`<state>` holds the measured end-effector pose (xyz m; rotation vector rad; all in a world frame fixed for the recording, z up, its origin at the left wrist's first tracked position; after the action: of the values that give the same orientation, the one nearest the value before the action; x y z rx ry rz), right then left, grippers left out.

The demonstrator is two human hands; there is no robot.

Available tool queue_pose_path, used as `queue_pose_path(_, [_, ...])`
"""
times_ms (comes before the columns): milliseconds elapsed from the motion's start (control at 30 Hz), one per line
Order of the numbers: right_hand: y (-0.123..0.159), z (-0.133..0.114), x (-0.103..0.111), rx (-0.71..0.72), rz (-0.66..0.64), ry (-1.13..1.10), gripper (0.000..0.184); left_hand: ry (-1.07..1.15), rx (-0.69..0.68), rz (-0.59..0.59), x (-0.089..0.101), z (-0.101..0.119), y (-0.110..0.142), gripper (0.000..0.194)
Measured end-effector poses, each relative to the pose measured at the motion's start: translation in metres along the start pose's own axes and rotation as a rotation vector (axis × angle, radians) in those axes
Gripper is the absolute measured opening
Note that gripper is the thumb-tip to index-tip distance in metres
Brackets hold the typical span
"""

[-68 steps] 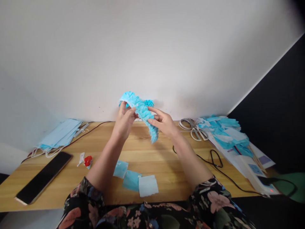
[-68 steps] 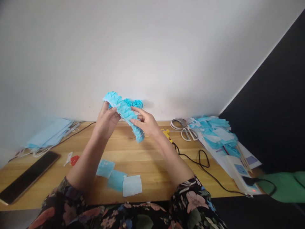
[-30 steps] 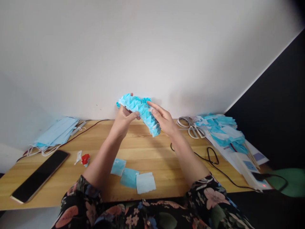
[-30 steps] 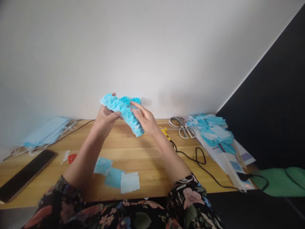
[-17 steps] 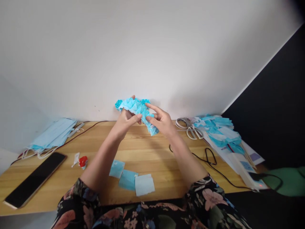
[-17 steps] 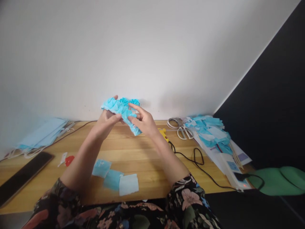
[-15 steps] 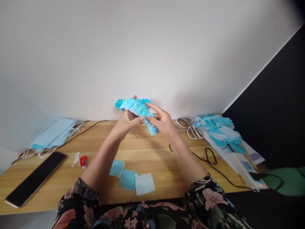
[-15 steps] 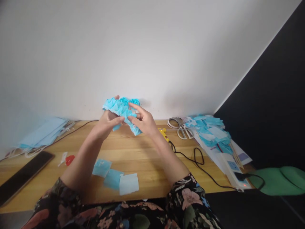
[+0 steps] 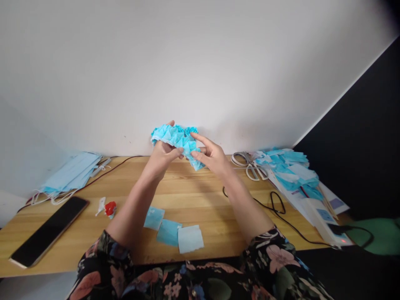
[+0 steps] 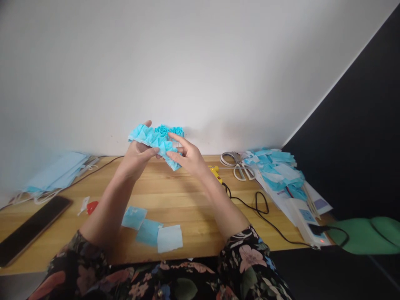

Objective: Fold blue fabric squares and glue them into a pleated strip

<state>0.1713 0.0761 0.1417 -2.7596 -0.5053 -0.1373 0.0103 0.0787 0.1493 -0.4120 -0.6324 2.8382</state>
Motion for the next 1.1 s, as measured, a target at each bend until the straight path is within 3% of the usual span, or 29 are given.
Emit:
queue_pose_path(200, [0.001, -0.001, 0.005, 0.053, 0.072, 0.007, 0.059, 0.002, 0.01, 0.011, 0.005, 0.006, -0.002, 0.093])
queue_pose_path(433, [0.0, -0.002, 0.001, 0.011, 0.012, -0.007, 0.069, 0.009, -0.037, 0.066, 0.017, 0.014, -0.004, 0.09])
queue_pose_path(633, [0.0, -0.004, 0.002, -0.014, 0.079, 0.008, 0.066, -0.028, 0.031, -0.032, 0.01, 0.008, -0.001, 0.089])
queue_pose_path(767, [0.001, -0.006, 0.001, -0.009, 0.091, 0.038, 0.066, -0.055, 0.074, -0.103, 0.001, 0.002, 0.002, 0.099])
queue_pose_path(1100, [0.003, -0.01, 0.005, 0.091, 0.13, 0.109, 0.053, -0.049, 0.082, -0.063, -0.003, 0.0, 0.004, 0.1])
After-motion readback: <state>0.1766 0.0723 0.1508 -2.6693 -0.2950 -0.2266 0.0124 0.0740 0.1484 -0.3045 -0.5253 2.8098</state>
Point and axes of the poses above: each hand's wrist, its own y-axis away from the middle knuckle, its own x-axis out of the back of the hand, z = x × y, the point moved 5 cm from there along -y, towards the middle knuckle, and after that the axes turned 1 degree about y, right-handed, at the moved point
